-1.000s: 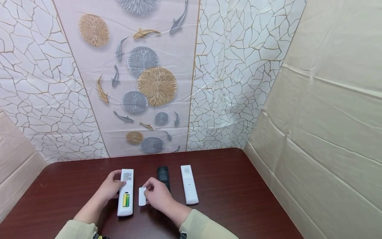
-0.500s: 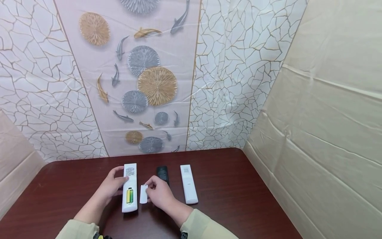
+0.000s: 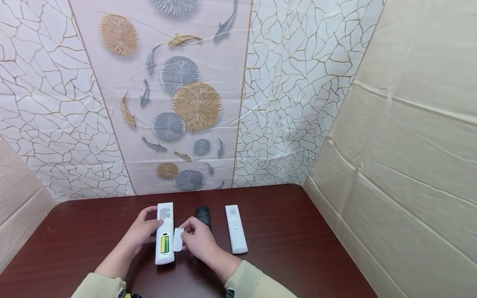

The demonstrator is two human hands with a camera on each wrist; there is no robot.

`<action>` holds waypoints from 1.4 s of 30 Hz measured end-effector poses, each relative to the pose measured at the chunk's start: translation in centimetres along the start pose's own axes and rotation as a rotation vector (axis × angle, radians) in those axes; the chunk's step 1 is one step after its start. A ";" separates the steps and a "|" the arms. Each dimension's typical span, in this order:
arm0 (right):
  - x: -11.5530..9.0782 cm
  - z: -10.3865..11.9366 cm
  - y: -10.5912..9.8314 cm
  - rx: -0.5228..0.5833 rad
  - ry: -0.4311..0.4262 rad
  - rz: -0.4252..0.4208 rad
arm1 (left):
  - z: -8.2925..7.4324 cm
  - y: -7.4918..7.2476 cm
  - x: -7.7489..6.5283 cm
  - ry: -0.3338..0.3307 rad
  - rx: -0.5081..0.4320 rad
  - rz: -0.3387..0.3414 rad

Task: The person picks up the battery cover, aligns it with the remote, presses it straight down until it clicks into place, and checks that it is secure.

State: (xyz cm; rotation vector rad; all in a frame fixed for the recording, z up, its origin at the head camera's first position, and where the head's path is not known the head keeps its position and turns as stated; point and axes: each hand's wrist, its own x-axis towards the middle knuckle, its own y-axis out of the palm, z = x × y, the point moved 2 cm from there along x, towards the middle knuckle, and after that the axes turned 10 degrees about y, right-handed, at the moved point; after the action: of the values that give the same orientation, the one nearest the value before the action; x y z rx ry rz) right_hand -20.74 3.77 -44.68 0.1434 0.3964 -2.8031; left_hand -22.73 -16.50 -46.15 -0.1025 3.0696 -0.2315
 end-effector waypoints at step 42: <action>0.1 0.5 2.0 -0.072 0.001 0.114 | -0.3 0.9 -0.4 0.033 -0.035 0.029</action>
State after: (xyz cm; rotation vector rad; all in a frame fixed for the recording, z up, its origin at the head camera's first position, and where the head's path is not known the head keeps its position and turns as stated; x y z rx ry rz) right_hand -20.21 1.73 -44.72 0.1460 0.4734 -2.6735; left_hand -22.44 -15.58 -45.96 -0.0556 3.1066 -0.1795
